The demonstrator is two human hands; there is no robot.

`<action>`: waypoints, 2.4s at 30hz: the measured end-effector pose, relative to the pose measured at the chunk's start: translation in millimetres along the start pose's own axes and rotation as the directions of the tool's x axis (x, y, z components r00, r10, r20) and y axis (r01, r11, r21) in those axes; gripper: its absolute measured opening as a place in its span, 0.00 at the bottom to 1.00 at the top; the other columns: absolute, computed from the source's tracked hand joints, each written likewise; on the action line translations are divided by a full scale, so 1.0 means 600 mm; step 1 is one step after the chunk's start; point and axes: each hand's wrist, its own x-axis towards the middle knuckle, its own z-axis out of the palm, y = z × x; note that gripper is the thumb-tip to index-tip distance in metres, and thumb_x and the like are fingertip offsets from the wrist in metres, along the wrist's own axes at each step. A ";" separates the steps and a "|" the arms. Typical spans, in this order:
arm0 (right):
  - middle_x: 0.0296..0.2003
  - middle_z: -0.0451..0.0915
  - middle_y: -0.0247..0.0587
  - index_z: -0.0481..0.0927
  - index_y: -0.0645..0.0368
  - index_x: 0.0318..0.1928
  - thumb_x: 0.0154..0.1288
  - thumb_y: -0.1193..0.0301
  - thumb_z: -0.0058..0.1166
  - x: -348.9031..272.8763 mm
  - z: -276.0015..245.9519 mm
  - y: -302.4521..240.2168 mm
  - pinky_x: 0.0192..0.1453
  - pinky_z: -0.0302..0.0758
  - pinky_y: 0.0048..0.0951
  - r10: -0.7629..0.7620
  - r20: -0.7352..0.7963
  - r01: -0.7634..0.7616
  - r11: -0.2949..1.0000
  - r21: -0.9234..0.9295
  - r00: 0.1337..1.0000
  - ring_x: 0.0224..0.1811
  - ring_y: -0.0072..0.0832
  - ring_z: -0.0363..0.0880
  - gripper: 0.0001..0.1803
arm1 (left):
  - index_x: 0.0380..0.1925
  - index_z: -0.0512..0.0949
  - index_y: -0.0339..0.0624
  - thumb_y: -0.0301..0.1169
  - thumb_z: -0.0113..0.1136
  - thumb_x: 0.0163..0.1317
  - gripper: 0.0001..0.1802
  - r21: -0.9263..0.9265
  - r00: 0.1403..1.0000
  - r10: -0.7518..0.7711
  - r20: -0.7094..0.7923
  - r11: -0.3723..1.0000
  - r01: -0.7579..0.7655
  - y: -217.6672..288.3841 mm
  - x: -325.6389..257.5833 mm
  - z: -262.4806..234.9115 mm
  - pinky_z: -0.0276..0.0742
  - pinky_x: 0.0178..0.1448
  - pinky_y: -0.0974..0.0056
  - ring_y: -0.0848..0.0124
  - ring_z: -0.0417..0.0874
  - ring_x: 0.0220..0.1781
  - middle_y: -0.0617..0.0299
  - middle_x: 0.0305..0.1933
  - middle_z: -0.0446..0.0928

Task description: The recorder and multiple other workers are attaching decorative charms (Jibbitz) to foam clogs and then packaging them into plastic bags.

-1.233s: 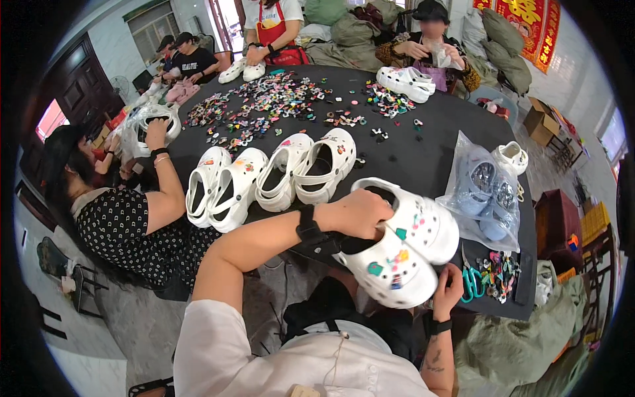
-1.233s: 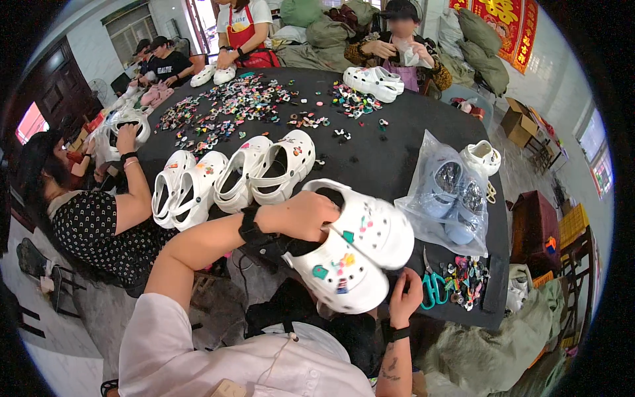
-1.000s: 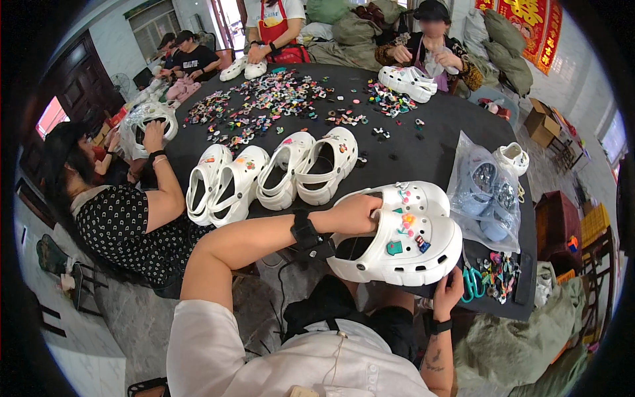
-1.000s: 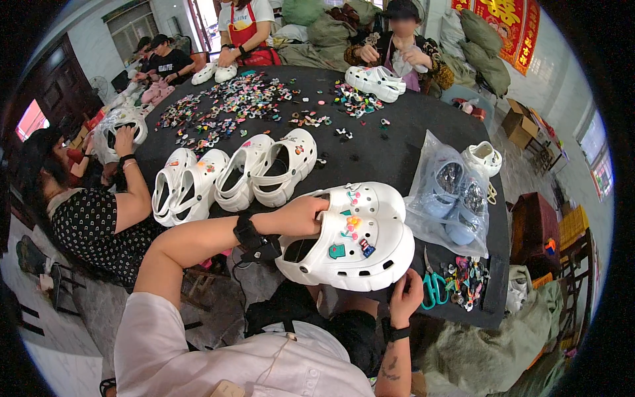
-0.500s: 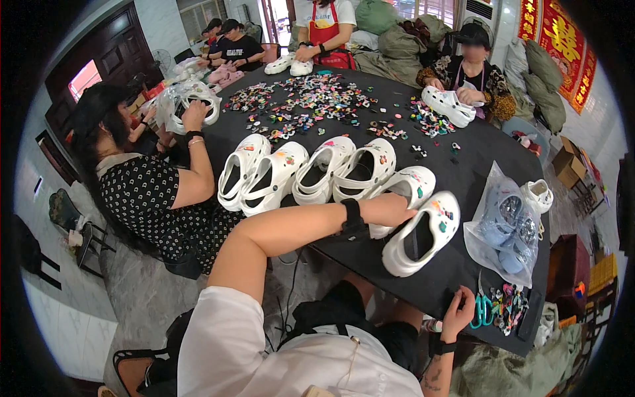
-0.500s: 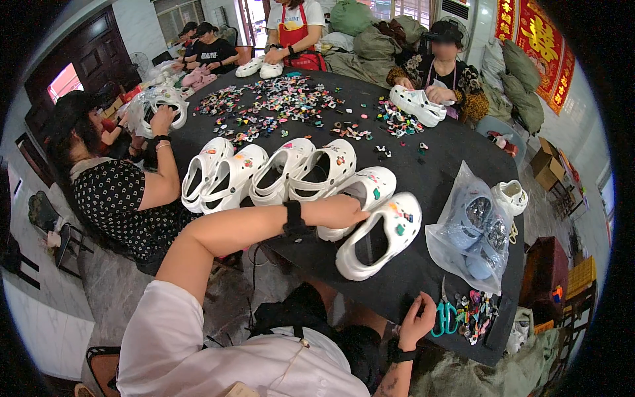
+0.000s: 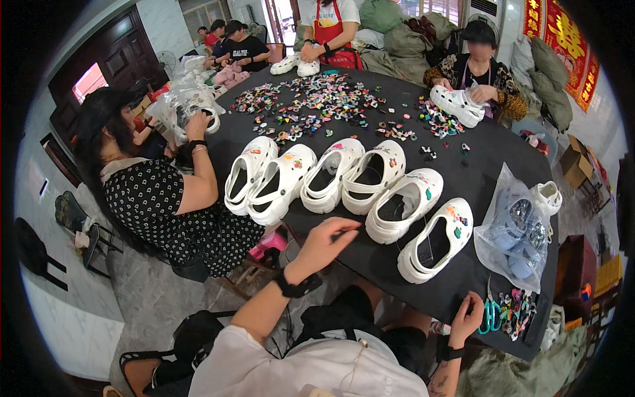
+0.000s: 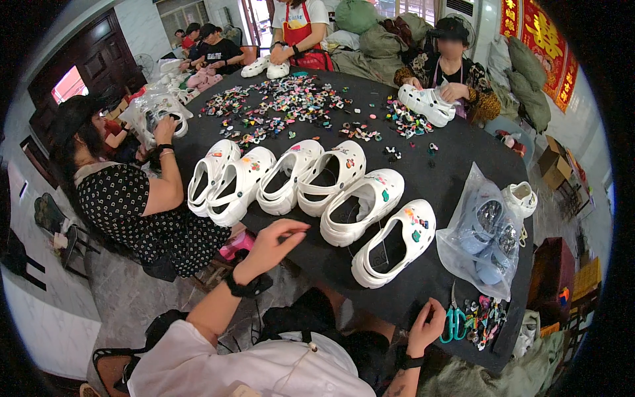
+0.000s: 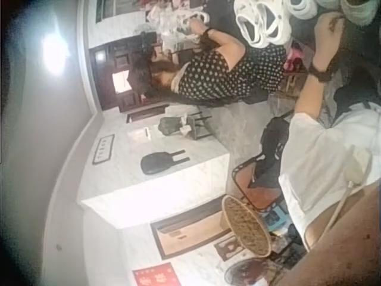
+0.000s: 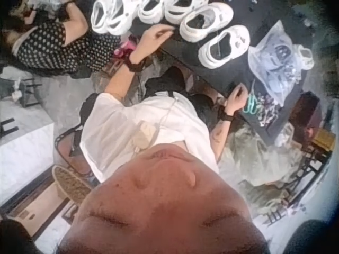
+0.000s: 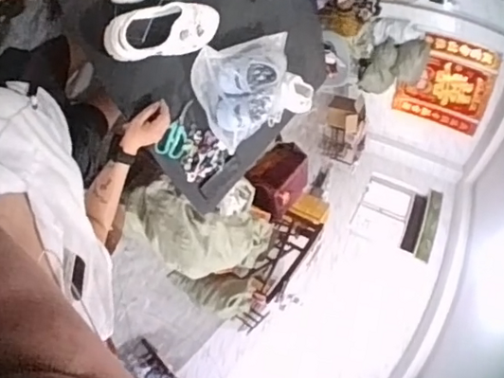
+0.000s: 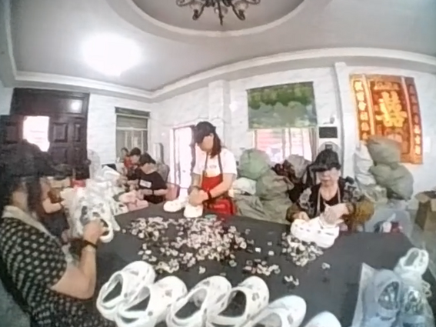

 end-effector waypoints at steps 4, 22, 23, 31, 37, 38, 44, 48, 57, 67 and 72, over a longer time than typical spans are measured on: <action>0.36 0.79 0.42 0.80 0.62 0.45 0.71 0.75 0.52 0.002 0.002 -0.002 0.38 0.73 0.32 -0.013 -0.019 0.013 1.000 -0.013 1.000 0.32 0.32 0.76 0.07 | 0.53 0.74 0.37 0.27 0.65 0.61 0.20 0.113 0.865 -0.111 -0.489 0.975 0.189 -0.087 -0.090 -0.040 0.75 0.56 0.64 0.65 0.75 0.55 0.55 0.54 0.73; 0.56 0.73 0.47 0.61 0.60 0.68 0.66 0.71 0.59 0.046 0.045 -0.141 0.60 0.69 0.34 0.163 0.453 -0.329 0.889 0.318 0.877 0.56 0.35 0.73 0.33 | 0.72 0.50 0.35 0.49 0.78 0.45 0.62 0.450 0.532 0.170 -0.830 0.767 0.458 -0.292 0.014 -0.196 0.37 0.76 0.39 0.35 0.37 0.76 0.24 0.73 0.37; 0.57 0.72 0.47 0.60 0.61 0.68 0.65 0.71 0.60 0.052 0.054 -0.146 0.60 0.68 0.35 0.143 0.444 -0.313 0.887 0.338 0.885 0.56 0.35 0.73 0.35 | 0.70 0.53 0.32 0.47 0.76 0.50 0.56 0.486 0.498 0.253 -0.830 0.766 0.421 -0.265 0.010 -0.175 0.40 0.77 0.42 0.38 0.45 0.76 0.29 0.73 0.44; 0.51 0.71 0.42 0.60 0.61 0.67 0.64 0.71 0.61 0.046 0.095 -0.106 0.57 0.70 0.33 0.093 0.417 -0.288 0.853 0.435 0.904 0.51 0.30 0.72 0.34 | 0.47 0.79 0.43 0.31 0.68 0.58 0.17 0.289 0.951 0.216 -0.221 0.946 -0.147 -0.022 0.021 0.026 0.67 0.62 0.56 0.55 0.75 0.57 0.55 0.51 0.78; 0.46 0.74 0.38 0.63 0.60 0.64 0.73 0.72 0.49 0.049 0.080 -0.096 0.54 0.71 0.27 0.174 0.443 -0.450 0.608 0.654 0.880 0.47 0.24 0.74 0.22 | 0.56 0.71 0.29 0.66 0.53 0.60 0.46 0.608 0.894 0.054 0.445 0.715 -0.346 0.049 0.138 0.134 0.70 0.52 0.51 0.48 0.81 0.45 0.43 0.45 0.80; 0.44 0.75 0.37 0.64 0.60 0.63 0.73 0.72 0.49 0.048 0.078 -0.095 0.54 0.72 0.27 0.201 0.450 -0.472 0.601 0.645 0.870 0.45 0.24 0.74 0.21 | 0.53 0.71 0.26 0.68 0.53 0.58 0.49 0.631 0.872 0.048 0.488 0.670 -0.390 0.053 0.155 0.154 0.73 0.48 0.51 0.47 0.82 0.42 0.40 0.42 0.80; 0.40 0.76 0.34 0.70 0.62 0.57 0.74 0.73 0.48 0.044 0.087 -0.098 0.51 0.73 0.24 0.198 0.428 -0.453 0.606 0.654 0.882 0.42 0.21 0.75 0.15 | 0.42 0.69 0.24 0.55 0.64 0.55 0.38 0.476 0.784 -0.019 0.621 0.803 -0.359 0.049 0.213 0.198 0.80 0.43 0.50 0.45 0.85 0.38 0.35 0.32 0.80; 0.40 0.78 0.34 0.71 0.61 0.57 0.76 0.68 0.47 0.041 0.085 -0.102 0.48 0.72 0.22 0.187 0.415 -0.439 0.597 0.672 0.890 0.41 0.20 0.76 0.15 | 0.43 0.71 0.31 0.45 0.58 0.60 0.25 0.431 0.825 -0.030 0.564 0.863 -0.264 0.025 0.220 0.207 0.78 0.45 0.47 0.44 0.84 0.38 0.40 0.34 0.81; 0.38 0.79 0.34 0.74 0.60 0.55 0.76 0.68 0.48 0.041 0.082 -0.110 0.44 0.73 0.22 0.238 0.401 -0.453 0.640 0.620 0.885 0.37 0.20 0.76 0.13 | 0.41 0.76 0.36 0.41 0.58 0.59 0.19 0.175 0.936 0.126 0.328 0.966 -0.191 0.055 0.339 0.056 0.75 0.46 0.53 0.52 0.82 0.42 0.45 0.39 0.80; 0.37 0.78 0.34 0.74 0.62 0.54 0.75 0.70 0.48 0.037 0.092 -0.110 0.44 0.75 0.24 0.219 0.405 -0.432 0.700 0.569 0.888 0.38 0.20 0.76 0.12 | 0.42 0.77 0.38 0.40 0.59 0.60 0.17 0.296 0.929 0.348 -0.127 0.907 -0.299 0.060 0.403 -0.179 0.74 0.42 0.58 0.57 0.81 0.35 0.50 0.33 0.79; 0.34 0.79 0.33 0.75 0.62 0.52 0.72 0.72 0.52 0.034 0.093 -0.101 0.42 0.76 0.23 0.247 0.386 -0.431 0.737 0.521 0.889 0.36 0.19 0.77 0.12 | 0.43 0.80 0.38 0.33 0.58 0.60 0.14 0.219 0.970 0.208 -0.124 0.959 -0.178 0.011 0.365 -0.198 0.73 0.47 0.66 0.71 0.79 0.39 0.59 0.36 0.80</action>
